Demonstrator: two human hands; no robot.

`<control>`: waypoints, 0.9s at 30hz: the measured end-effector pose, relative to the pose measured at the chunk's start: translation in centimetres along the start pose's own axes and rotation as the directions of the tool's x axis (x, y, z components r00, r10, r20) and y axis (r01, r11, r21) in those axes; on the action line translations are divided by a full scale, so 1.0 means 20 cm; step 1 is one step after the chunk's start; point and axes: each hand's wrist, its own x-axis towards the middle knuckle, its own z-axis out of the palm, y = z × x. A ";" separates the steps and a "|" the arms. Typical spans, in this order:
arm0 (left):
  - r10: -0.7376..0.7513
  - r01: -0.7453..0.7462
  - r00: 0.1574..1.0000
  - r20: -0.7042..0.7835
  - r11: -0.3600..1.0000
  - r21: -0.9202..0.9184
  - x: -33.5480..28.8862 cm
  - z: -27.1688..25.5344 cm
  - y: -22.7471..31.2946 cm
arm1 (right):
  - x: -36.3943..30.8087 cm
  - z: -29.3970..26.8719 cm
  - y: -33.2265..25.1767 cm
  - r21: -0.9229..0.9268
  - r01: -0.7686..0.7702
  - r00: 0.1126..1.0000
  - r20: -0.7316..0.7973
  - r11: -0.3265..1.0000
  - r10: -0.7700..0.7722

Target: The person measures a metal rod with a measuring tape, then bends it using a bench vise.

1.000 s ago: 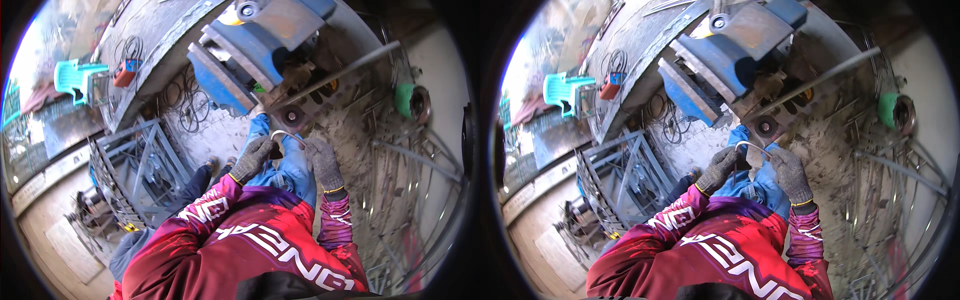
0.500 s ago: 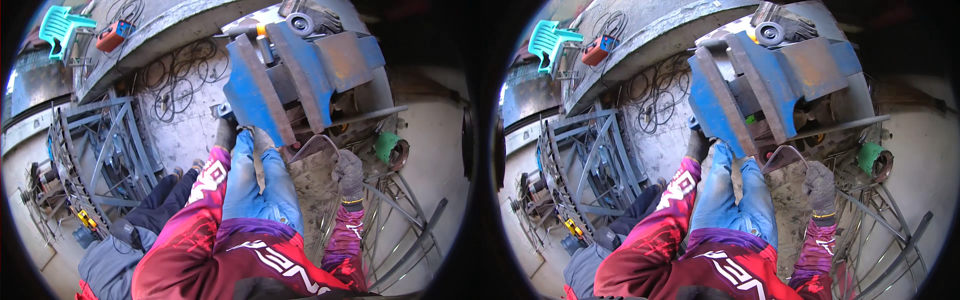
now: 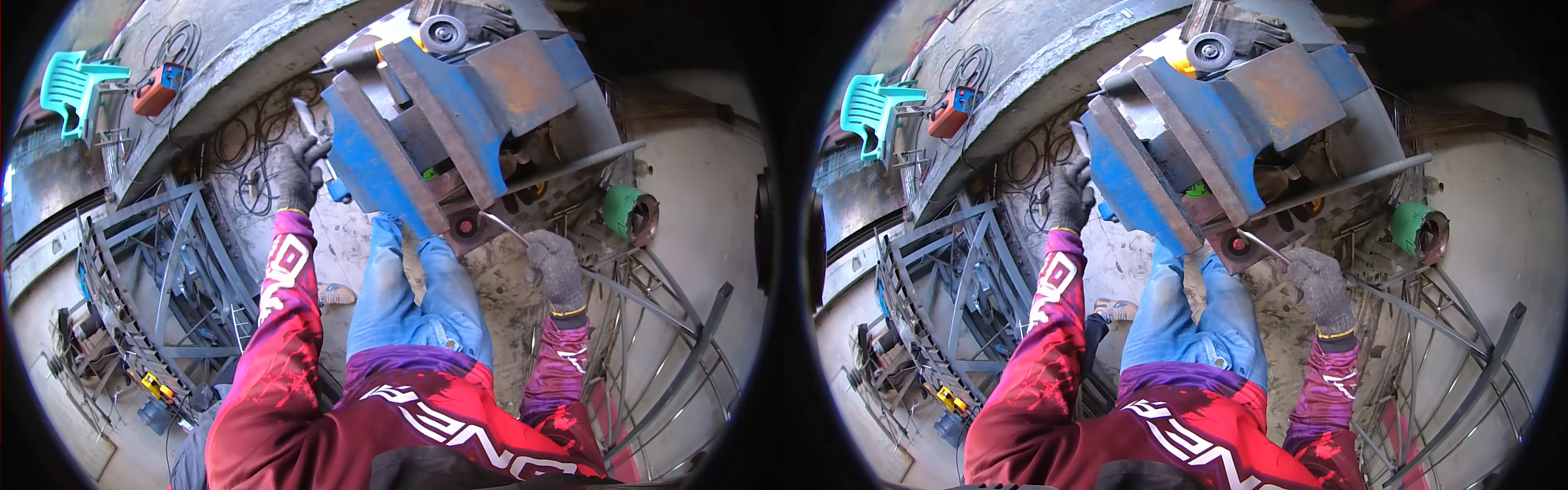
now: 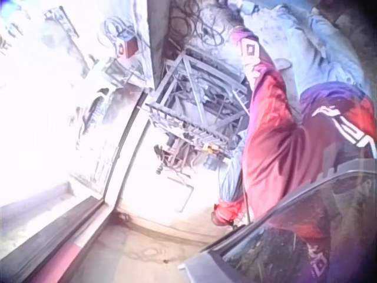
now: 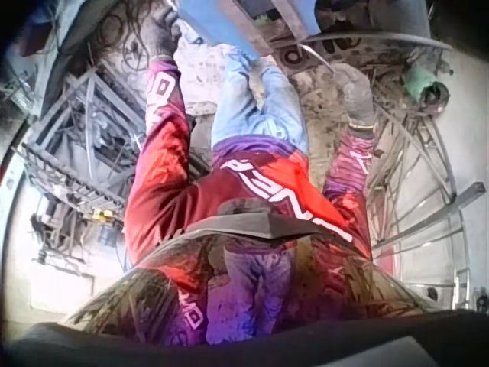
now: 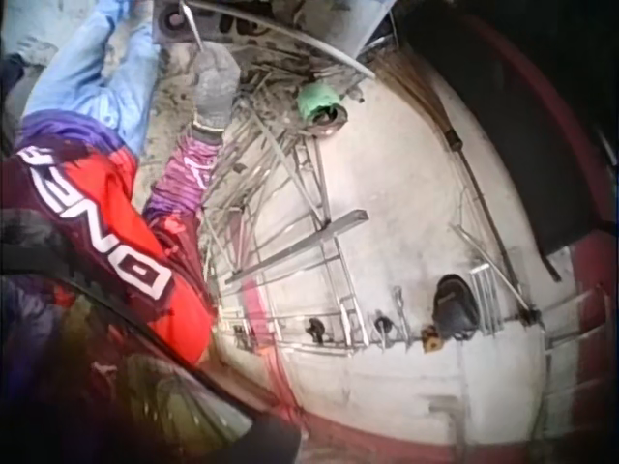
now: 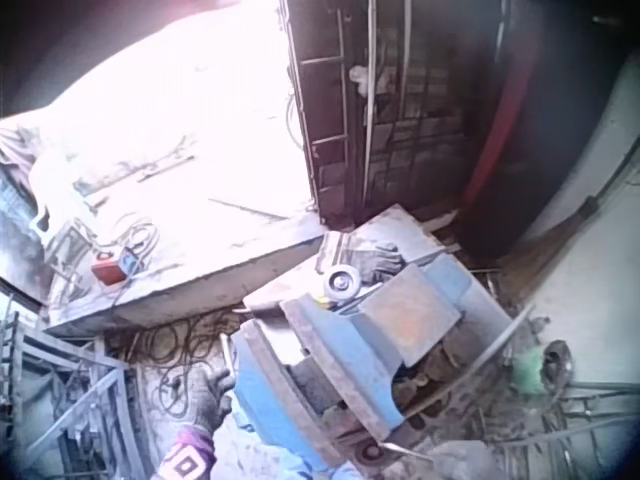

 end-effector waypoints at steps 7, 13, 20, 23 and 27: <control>-0.592 0.589 0.801 0.093 0.806 0.056 -0.53 0.03 -0.84 | -0.08 -0.13 -0.02 0.096 -0.031 0.999 0.043 0.995 0.027; -0.082 0.307 0.920 0.383 0.760 -0.574 -1.01 0.15 -0.17 | -0.08 -0.09 -0.03 0.047 -0.063 0.998 0.031 0.997 0.062; 0.038 -0.015 0.993 0.114 0.981 -0.195 -0.06 -0.05 0.02 | -0.10 -0.04 -0.11 0.069 -0.066 0.997 0.041 0.995 0.063; -0.318 0.317 0.946 -0.055 0.948 -0.023 -0.03 -0.16 -0.44 | -0.11 -0.06 -0.13 0.075 -0.051 0.993 0.106 0.996 0.043; -0.685 0.670 0.726 0.064 0.725 0.159 -0.61 -0.11 -0.99 | -0.13 -0.07 -0.14 0.146 -0.099 0.993 0.074 0.984 0.089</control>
